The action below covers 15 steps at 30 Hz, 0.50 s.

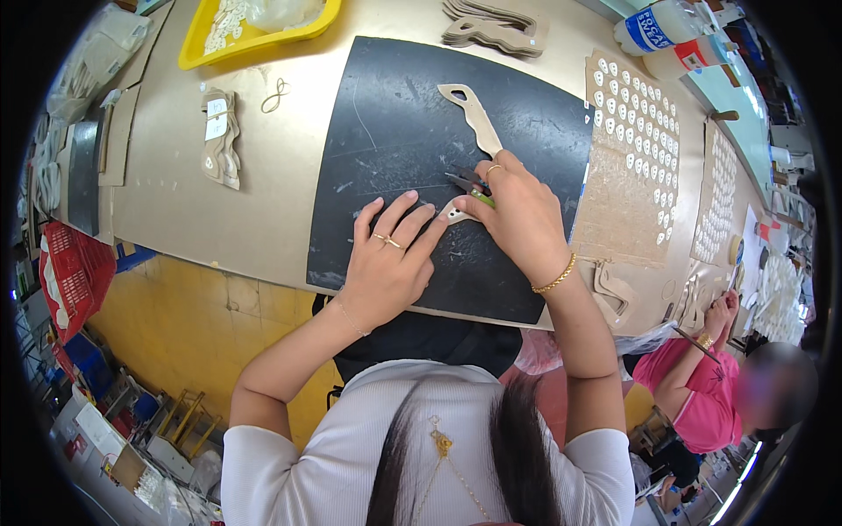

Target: The person uses a craft knife to cut small decorative shapes from a sheet of paper or cardstock on a black cutting mat. They repeatedly pick up a shape, cut along its edges, and place the finished piece onto a nearby board. Another person works at an adjacent station in the background.

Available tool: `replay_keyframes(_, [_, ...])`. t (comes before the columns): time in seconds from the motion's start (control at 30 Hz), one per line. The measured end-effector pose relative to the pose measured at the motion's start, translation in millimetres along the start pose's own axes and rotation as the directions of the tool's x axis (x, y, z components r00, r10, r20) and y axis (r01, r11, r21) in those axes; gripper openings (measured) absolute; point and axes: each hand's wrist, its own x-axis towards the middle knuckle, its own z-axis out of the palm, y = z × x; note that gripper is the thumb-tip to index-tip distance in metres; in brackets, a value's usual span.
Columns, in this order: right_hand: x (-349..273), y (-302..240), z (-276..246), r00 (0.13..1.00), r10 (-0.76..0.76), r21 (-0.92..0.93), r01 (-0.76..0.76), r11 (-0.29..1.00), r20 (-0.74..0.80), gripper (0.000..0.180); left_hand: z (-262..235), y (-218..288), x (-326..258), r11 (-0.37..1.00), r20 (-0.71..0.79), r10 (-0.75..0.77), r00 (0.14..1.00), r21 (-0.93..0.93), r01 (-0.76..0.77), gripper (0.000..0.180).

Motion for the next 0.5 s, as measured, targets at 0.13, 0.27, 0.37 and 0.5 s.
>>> replay_keyframes(0.13, [-4,-2,-1,0.992,-0.017,0.051,0.023,0.998,-0.122,0.033,-4,3,1,0.999,0.017,0.029,0.999,0.045,-0.029,0.050])
replay_keyframes(0.27, [-12,4,-5,0.943,-0.039,0.118,0.082,0.990,-0.330,0.025,-5,4,5,0.997,0.027,0.028,0.999,0.069,-0.030,0.051])
replay_keyframes(0.37, [-16,24,-1,0.887,0.076,0.240,0.040,0.970,-0.455,0.020,-2,0,7,1.000,0.004,0.010,1.000,0.003,-0.010,0.056])
replay_keyframes(0.5, [-26,39,11,0.895,0.125,0.210,-0.036,0.977,-0.428,0.017,-5,2,14,0.998,-0.011,0.046,0.999,0.045,-0.045,0.050])
